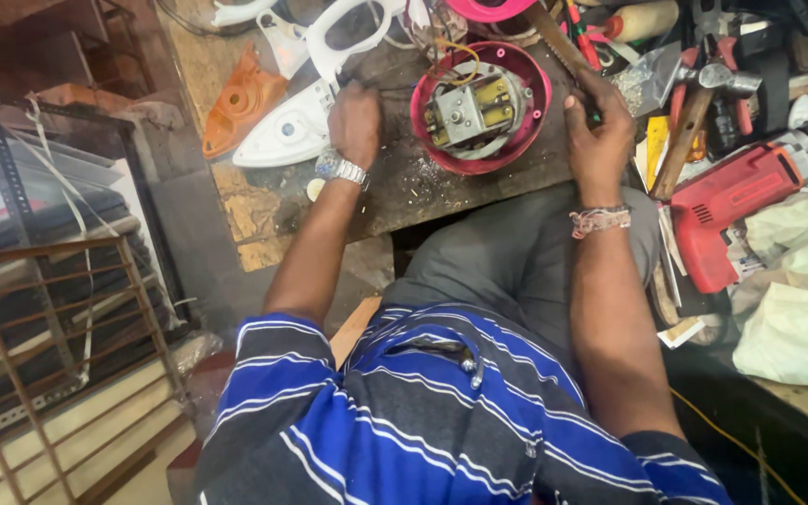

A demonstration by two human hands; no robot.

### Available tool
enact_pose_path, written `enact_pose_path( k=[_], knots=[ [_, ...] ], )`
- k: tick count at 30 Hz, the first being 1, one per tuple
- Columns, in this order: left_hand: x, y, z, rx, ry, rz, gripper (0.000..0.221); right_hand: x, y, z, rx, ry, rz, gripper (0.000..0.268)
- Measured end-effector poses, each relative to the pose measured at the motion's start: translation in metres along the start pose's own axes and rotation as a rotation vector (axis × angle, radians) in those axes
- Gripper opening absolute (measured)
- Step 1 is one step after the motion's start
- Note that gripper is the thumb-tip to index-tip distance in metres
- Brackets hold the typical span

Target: The person disassembles a small electric motor, uses a hammer to tap its housing, and then uses a screwdriver to adjust internal components. The person also uses pliers to cut a wire and places the motor into a pink plastic housing.

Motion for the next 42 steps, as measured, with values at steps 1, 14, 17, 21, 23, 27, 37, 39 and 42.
enact_pose_path(
  k=[1,14,17,21,23,27,37,39,42],
  knots=[
    [-0.002,-0.006,-0.004,0.007,0.003,-0.017,0.012,0.0,0.001,-0.001,0.002,-0.002,-0.022,0.032],
    [0.016,0.001,-0.012,0.096,-0.129,-0.072,0.016,0.012,0.004,0.002,-0.003,-0.039,0.042,0.03],
    [0.015,0.015,0.003,0.111,-0.087,0.043,0.019,0.015,0.004,0.002,-0.008,-0.043,0.025,0.03],
    [-0.046,0.038,0.021,-0.033,0.099,0.162,0.008,0.02,0.006,0.0,-0.016,-0.018,-0.005,0.031],
    [-0.077,0.064,0.026,0.159,0.021,0.123,0.006,0.021,0.002,0.0,-0.029,0.013,-0.006,0.032],
    [-0.109,0.04,0.011,0.038,0.006,0.071,0.007,0.028,0.004,-0.001,-0.036,-0.025,-0.021,0.033],
    [-0.097,0.089,0.026,0.098,-0.005,0.037,0.015,0.038,0.006,0.0,-0.044,-0.03,-0.034,0.029],
    [-0.08,0.09,0.042,-0.106,0.058,0.021,0.014,0.035,0.008,-0.001,-0.044,0.007,0.017,0.029],
    [-0.035,0.075,0.082,-0.388,-0.099,-0.171,0.006,0.032,0.006,0.0,-0.054,0.021,0.018,0.029]
  ],
)
Point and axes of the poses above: each hand's wrist, its own z-axis away from the middle knuckle, its own y-axis out of the back of the hand, x = y × z, the point moved 7 cm from there along -z, towards the middle knuckle, and after that the axes turned 5 degrees about -y, right-handed, at the moved point
